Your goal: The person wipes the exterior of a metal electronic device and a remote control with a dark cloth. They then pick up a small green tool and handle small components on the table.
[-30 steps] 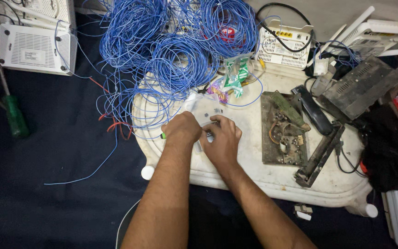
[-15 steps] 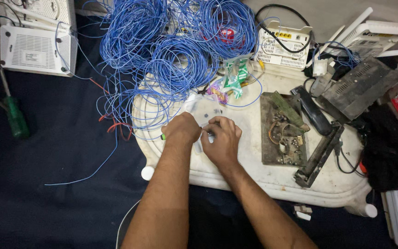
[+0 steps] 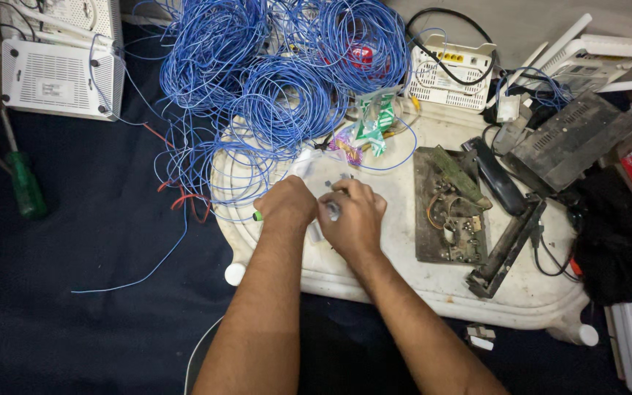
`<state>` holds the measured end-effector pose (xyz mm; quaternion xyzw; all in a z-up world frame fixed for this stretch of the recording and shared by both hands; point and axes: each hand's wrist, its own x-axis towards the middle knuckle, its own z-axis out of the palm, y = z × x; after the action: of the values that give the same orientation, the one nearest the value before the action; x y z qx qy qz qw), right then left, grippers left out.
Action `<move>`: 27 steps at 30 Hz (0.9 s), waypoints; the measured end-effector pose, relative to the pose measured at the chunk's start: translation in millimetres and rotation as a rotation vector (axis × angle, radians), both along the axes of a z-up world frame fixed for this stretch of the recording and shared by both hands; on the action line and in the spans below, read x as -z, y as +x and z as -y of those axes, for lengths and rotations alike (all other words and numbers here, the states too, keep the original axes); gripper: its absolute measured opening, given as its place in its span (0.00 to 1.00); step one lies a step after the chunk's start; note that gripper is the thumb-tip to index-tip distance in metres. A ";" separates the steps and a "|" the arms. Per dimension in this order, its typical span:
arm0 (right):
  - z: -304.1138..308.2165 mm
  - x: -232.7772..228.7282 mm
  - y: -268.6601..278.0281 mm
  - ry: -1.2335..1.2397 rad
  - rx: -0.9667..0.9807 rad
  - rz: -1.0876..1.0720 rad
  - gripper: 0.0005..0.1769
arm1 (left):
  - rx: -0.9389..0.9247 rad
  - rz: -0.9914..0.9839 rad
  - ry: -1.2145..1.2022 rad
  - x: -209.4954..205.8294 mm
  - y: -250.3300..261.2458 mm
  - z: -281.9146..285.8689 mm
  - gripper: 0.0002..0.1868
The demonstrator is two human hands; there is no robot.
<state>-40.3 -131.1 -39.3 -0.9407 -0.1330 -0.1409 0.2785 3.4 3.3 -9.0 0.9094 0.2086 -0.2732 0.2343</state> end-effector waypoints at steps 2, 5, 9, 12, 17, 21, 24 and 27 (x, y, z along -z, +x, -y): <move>-3.7 -0.4 1.7 -0.051 -0.077 0.037 0.07 | 0.003 -0.006 0.012 -4.3 0.5 0.2 0.24; -11.1 1.6 5.1 -0.131 -0.042 -0.024 0.05 | 0.005 -0.034 0.003 -9.4 0.5 0.1 0.29; -15.8 9.6 10.1 -0.022 0.069 -0.187 0.04 | -0.015 -0.017 0.008 -6.9 -0.2 -0.8 0.32; -11.9 13.1 15.5 -0.007 0.053 -0.196 0.05 | -0.019 -0.034 0.029 -1.2 2.5 -2.4 0.29; -4.6 8.6 17.0 -0.018 -0.001 -0.224 0.06 | -0.017 -0.042 0.030 6.3 2.9 -0.8 0.26; -5.2 3.0 18.3 -0.121 -0.127 -0.034 0.02 | -0.017 -0.032 0.037 3.4 2.2 -0.3 0.27; -7.1 4.3 21.9 -0.138 -0.168 -0.022 0.01 | -0.012 -0.041 0.025 -1.9 -0.3 -1.1 0.28; 0.3 12.7 26.0 0.002 -0.146 -0.004 0.02 | -0.027 -0.041 0.019 -4.7 1.1 -1.8 0.25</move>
<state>-14.3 -131.4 -52.0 -0.9285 -0.2005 -0.1183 0.2894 4.4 5.2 -4.2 0.9028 0.2282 -0.2868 0.2251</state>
